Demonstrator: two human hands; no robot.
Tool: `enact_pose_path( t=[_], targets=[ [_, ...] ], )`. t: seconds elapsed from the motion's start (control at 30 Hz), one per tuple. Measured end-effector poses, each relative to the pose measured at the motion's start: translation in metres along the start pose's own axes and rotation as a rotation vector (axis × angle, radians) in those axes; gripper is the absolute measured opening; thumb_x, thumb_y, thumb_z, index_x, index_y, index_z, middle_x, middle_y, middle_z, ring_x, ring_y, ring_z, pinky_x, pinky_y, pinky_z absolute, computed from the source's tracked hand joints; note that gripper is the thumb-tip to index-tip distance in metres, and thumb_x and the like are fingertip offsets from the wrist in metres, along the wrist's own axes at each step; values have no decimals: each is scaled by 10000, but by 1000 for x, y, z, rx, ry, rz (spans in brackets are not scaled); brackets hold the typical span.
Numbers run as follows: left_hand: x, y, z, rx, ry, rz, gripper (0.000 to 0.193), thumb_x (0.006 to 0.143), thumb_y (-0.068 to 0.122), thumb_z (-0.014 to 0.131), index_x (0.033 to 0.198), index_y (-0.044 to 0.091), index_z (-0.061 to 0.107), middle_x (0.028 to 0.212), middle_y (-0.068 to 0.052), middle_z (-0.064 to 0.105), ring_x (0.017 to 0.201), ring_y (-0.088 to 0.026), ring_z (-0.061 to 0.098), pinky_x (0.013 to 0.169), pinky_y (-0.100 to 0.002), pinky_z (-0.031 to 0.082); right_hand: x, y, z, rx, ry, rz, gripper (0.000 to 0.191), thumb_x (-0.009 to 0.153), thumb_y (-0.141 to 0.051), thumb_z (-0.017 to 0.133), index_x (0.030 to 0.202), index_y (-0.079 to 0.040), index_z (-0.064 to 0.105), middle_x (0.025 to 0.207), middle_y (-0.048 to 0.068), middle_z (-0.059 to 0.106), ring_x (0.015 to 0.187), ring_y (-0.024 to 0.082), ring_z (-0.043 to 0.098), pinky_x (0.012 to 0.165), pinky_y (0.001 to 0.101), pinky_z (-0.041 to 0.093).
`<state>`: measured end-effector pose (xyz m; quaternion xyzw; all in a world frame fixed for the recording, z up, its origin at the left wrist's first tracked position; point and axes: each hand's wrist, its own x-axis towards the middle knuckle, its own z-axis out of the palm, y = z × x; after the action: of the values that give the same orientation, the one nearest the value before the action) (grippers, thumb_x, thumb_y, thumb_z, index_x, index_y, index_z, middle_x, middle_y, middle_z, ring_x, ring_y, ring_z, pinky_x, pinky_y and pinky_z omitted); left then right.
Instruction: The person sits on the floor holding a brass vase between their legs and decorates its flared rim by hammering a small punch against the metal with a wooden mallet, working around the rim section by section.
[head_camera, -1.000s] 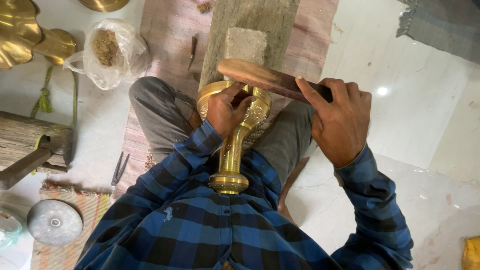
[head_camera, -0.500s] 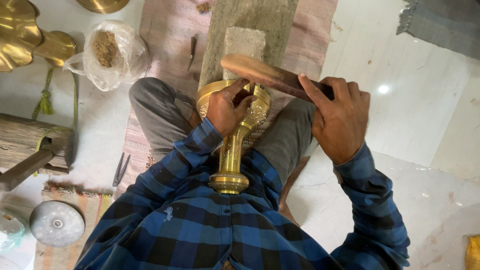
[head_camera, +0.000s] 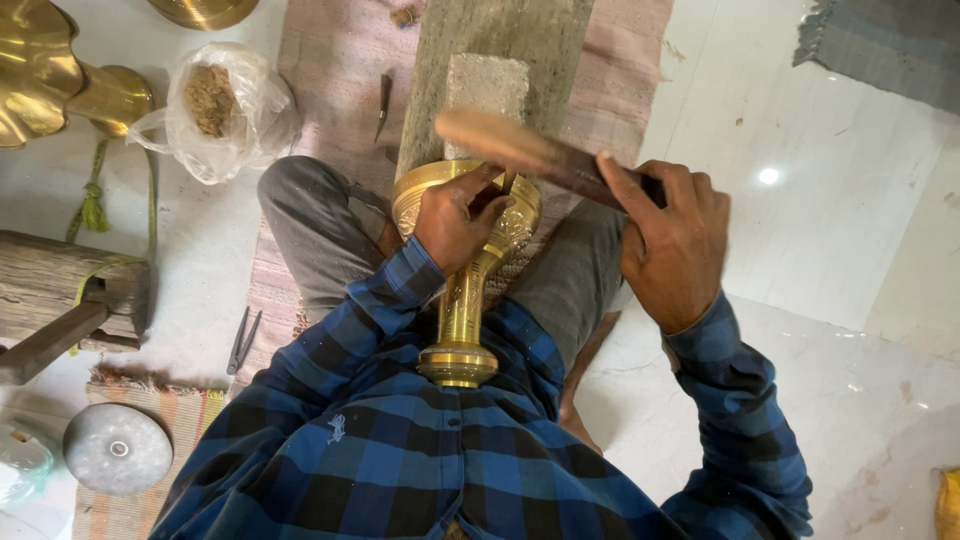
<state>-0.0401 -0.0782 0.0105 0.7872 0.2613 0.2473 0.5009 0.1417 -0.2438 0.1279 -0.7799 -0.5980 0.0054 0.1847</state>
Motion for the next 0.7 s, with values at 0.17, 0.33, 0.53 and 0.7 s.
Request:
enact_pose_path(
  t=[0.17,0.33,0.53,0.7],
  targets=[
    [-3,3,0,-20,-25,-48,438,920,84,777,1337,30,654,1103,-187,774,943,-225,799,802,-337,658,-6,3,3,-28,-45,45,724,853,71,655,1523,-199,616,1184,112,627,1049,296,580,877,422,425],
    [-3,1,1,-13,-16,-34,456,912,91,785,1340,21,647,1131,-194,762,936,-234,796,790,-331,659,-10,0,9,388,30,158,695,950,29,599,1602,-195,505,1274,127,559,1132,272,591,959,356,494],
    [-2,-1,1,25,-31,22,446,908,106,796,1320,-11,669,1131,-211,754,925,-249,794,789,-336,653,-16,2,11,364,86,137,679,972,42,603,1598,-209,523,1235,132,567,1116,225,580,947,335,488],
    [-1,-1,1,6,-33,1,422,920,114,795,1303,-4,662,1132,-193,766,956,-236,800,812,-329,657,-21,4,9,-75,26,38,699,878,75,679,1508,-223,626,1175,105,651,1032,256,583,882,394,413]
  ],
)
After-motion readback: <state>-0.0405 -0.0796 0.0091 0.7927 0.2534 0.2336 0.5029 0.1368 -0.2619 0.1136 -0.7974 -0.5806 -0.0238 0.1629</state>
